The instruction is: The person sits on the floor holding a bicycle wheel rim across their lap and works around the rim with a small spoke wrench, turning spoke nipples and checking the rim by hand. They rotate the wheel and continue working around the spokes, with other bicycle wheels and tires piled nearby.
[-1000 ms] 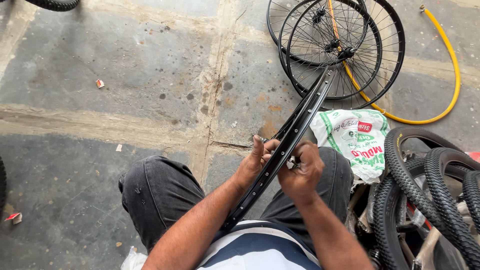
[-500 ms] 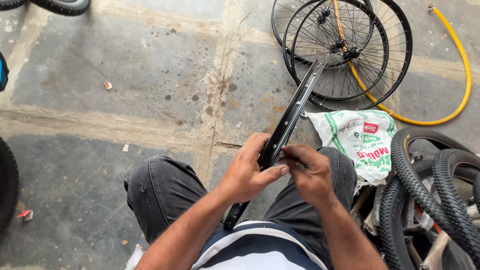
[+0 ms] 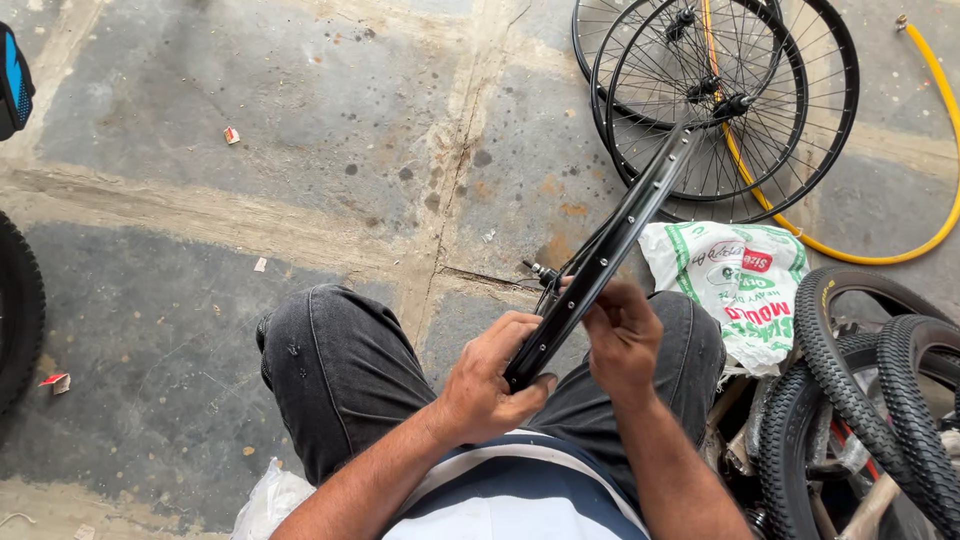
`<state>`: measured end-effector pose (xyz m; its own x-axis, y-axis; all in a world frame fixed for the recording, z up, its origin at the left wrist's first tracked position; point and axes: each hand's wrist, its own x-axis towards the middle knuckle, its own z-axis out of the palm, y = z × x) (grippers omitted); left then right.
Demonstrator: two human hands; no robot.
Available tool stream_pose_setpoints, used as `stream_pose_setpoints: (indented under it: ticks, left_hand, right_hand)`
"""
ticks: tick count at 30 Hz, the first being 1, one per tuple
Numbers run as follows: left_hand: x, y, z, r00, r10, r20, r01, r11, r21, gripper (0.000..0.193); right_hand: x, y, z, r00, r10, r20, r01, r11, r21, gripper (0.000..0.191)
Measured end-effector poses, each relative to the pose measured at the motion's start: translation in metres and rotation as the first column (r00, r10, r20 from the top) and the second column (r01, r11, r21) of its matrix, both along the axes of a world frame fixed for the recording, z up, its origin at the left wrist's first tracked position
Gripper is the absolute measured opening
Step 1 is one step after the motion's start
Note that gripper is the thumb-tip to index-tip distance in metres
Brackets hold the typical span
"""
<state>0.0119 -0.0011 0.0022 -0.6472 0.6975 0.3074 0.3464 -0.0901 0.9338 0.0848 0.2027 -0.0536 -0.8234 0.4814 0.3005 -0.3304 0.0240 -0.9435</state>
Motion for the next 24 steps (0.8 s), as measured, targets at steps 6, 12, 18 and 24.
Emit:
stream_pose_setpoints:
  ticks: [6, 12, 18, 24]
  left_hand:
    - [0.004, -0.001, -0.003, 0.999, 0.0, -0.049, 0.003, 0.999, 0.052, 0.046]
    - [0.008, -0.002, -0.004, 1.0, -0.011, -0.017, 0.012, 1.0, 0.019, 0.044]
    - [0.008, -0.005, -0.007, 1.0, -0.007, -0.002, 0.007, 0.999, 0.032, 0.043]
    - [0.01, -0.006, -0.012, 1.0, -0.011, -0.019, 0.012, 0.997, 0.083, 0.043]
  right_hand:
    - [0.002, 0.027, 0.004, 0.977, -0.195, -0.086, 0.201, 0.977, 0.068, 0.02]
    - [-0.011, 0.025, 0.017, 0.997, -0.021, -0.071, 0.013, 0.995, -0.102, 0.017]
    - [-0.018, 0.033, 0.025, 0.975, 0.222, 0.001, -0.218, 0.955, -0.202, 0.03]
    - [-0.025, 0.037, 0.023, 0.931, 0.364, -0.021, -0.351, 0.879, -0.322, 0.031]
